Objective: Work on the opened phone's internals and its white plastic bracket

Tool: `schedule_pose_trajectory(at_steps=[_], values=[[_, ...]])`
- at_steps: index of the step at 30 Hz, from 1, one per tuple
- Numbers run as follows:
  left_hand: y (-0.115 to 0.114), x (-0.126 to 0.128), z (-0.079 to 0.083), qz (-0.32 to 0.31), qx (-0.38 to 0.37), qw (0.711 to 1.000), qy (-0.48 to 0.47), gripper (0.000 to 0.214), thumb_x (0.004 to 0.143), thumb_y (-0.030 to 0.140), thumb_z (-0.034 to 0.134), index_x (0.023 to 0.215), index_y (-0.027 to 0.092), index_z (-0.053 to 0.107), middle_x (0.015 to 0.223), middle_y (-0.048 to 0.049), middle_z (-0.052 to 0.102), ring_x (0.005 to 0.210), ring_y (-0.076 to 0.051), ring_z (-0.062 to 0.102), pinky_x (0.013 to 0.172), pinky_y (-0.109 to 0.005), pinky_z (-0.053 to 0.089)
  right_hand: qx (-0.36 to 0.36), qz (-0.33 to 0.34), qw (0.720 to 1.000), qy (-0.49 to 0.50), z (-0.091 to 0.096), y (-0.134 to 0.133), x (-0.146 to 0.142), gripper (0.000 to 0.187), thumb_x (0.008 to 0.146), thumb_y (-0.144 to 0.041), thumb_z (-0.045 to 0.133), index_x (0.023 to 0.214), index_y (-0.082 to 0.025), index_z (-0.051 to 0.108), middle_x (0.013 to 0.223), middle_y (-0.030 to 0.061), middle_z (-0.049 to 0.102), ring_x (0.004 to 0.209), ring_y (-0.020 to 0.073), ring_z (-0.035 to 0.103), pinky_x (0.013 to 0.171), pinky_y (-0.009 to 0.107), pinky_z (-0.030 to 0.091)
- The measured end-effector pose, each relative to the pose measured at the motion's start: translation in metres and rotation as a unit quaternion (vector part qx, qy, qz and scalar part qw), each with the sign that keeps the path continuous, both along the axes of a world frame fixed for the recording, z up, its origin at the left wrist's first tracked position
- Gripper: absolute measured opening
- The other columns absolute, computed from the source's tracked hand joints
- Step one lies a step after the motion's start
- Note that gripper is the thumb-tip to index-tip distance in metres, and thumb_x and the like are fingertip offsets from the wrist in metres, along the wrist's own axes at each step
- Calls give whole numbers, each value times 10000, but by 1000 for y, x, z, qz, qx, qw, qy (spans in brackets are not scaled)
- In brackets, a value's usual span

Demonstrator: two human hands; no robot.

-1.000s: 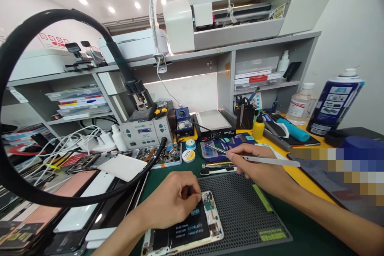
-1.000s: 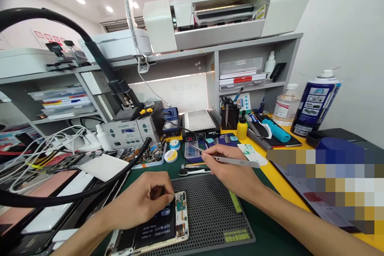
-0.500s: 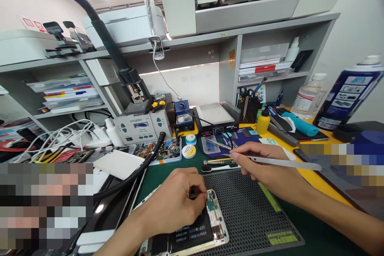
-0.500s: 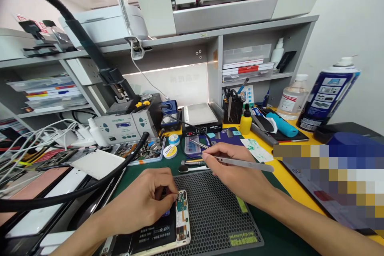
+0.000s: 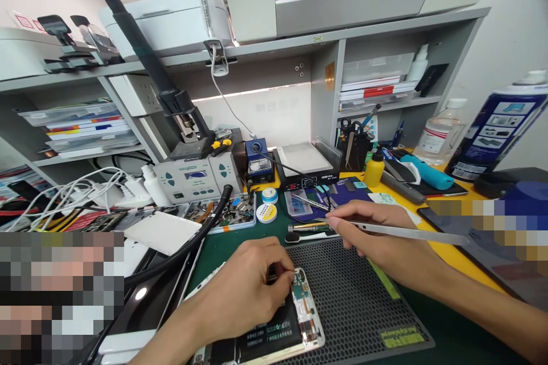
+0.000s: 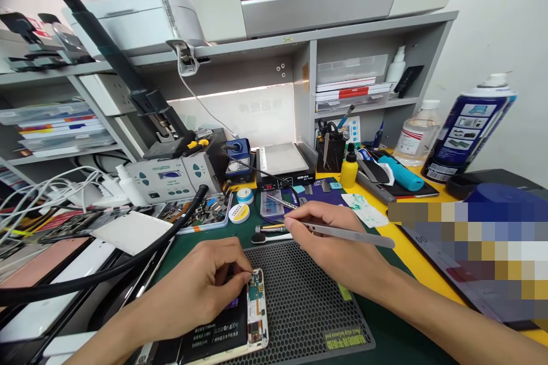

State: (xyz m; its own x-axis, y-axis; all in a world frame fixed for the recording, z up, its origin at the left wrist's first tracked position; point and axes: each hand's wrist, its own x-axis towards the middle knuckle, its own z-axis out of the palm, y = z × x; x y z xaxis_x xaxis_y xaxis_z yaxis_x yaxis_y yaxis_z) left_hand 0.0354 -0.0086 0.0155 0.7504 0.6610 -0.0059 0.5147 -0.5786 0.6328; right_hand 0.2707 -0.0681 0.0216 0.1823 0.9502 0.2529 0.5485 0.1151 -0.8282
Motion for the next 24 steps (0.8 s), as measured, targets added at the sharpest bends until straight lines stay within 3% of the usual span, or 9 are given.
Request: schedule_pose_trajectory(at_steps=[8, 24], values=[[0, 0, -3, -6, -5, 1000, -13, 159, 922, 267, 538, 809, 246, 648, 817, 46, 589, 623, -79, 492, 537, -227, 361, 8, 0, 1000, -21, -1, -2, 1, 155, 879, -378, 659, 867, -253, 750, 657, 6, 710, 584, 184, 663, 489, 253, 491], [-3, -2, -1, -12, -18, 1000, -20, 193, 983, 273, 455, 846, 231, 584, 839, 44, 554, 680, -91, 494, 599, -241, 374, -16, 19, 999, -27, 10, -7, -2, 125, 903, -356, 653, 873, -265, 733, 693, -26, 707, 610, 158, 642, 529, 252, 473]])
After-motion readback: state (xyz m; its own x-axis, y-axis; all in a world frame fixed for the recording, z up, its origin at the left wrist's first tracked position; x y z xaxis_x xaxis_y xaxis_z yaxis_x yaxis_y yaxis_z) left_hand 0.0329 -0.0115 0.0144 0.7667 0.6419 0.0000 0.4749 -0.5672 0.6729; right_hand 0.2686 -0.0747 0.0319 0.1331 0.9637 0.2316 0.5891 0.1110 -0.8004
